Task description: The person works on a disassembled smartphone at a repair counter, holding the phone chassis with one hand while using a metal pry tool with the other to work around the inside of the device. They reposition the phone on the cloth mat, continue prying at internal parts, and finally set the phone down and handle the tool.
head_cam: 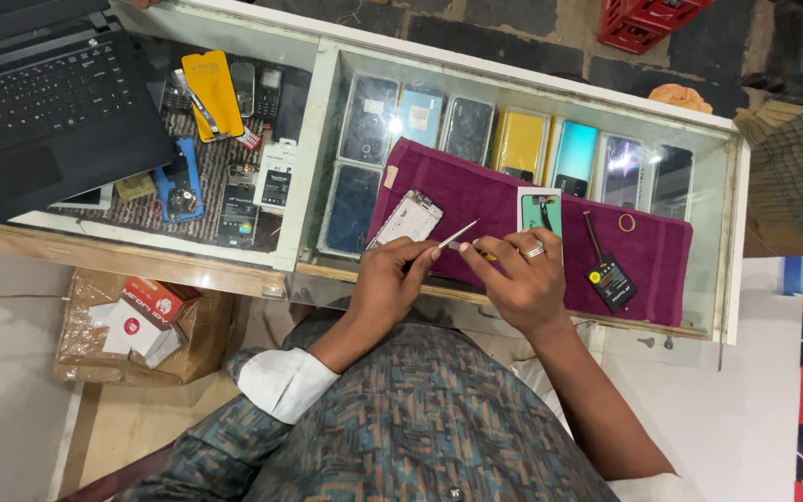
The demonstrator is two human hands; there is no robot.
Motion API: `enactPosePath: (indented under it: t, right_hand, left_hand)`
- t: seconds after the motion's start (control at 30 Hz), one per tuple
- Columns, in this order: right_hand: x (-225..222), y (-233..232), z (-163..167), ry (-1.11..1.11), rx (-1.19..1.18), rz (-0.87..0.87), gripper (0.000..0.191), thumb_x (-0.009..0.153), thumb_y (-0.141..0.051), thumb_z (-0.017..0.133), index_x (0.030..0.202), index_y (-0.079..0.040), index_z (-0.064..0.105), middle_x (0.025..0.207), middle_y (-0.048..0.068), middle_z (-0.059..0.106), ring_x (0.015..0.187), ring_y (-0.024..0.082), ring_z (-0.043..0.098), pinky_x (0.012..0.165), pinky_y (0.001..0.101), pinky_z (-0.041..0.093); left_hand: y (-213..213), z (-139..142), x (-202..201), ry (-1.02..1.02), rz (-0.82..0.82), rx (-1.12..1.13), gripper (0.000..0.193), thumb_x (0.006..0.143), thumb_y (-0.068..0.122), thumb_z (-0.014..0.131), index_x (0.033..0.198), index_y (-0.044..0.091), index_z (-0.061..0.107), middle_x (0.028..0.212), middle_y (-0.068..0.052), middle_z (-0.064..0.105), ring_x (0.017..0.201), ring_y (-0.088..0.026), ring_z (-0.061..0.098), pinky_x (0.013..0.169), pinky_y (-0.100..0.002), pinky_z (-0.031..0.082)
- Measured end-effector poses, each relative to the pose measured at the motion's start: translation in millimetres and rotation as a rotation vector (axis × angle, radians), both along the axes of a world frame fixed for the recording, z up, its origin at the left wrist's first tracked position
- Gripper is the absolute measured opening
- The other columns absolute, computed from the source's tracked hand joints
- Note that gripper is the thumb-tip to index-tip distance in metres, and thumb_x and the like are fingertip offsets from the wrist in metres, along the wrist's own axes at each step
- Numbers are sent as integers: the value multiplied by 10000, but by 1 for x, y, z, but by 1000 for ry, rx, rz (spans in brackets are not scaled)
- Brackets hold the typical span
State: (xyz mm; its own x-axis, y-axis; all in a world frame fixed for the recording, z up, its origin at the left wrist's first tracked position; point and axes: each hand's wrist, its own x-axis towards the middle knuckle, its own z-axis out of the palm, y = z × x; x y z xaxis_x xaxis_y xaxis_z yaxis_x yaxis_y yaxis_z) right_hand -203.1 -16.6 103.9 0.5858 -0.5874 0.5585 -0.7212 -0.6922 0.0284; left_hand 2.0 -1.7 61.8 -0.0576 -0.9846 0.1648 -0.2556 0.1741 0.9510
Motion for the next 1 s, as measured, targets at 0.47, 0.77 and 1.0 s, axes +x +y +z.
enactPosePath:
  t: [0.47, 0.77, 1.0]
  right_hand:
    - [11, -3, -49, -833, 855, -381, 257, 931, -188, 740, 1092, -6, 658, 747, 10, 681, 687, 64, 618, 622, 232, 482]
    - [-7, -3, -75, -954, 1314, -170, 262, 1013, -247, 609, 946, -19, 719, 666, -36, 604, 559, 45, 447, 505, 216, 345]
    - [-30, 0, -69, -988, 1161, -191, 220, 983, -180, 686, 892, 10, 753, 652, -6, 604, 590, 54, 510, 543, 223, 405]
  left_hand:
    - [-1, -8, -4, 114, -7, 166, 134, 978, 134, 692, 1033, 24, 745, 769, -75, 726, 653, -106, 664, 580, -282, 504]
    - [-6, -10, -7, -64, -216, 288, 250, 1016, 242, 603, 982, 16, 705, 659, -127, 627, 577, -206, 585, 589, -385, 455]
    - [-6, 9, -2, -76, -270, 289, 241, 1000, 239, 612, 906, 41, 711, 600, -127, 592, 538, -212, 548, 579, -383, 453]
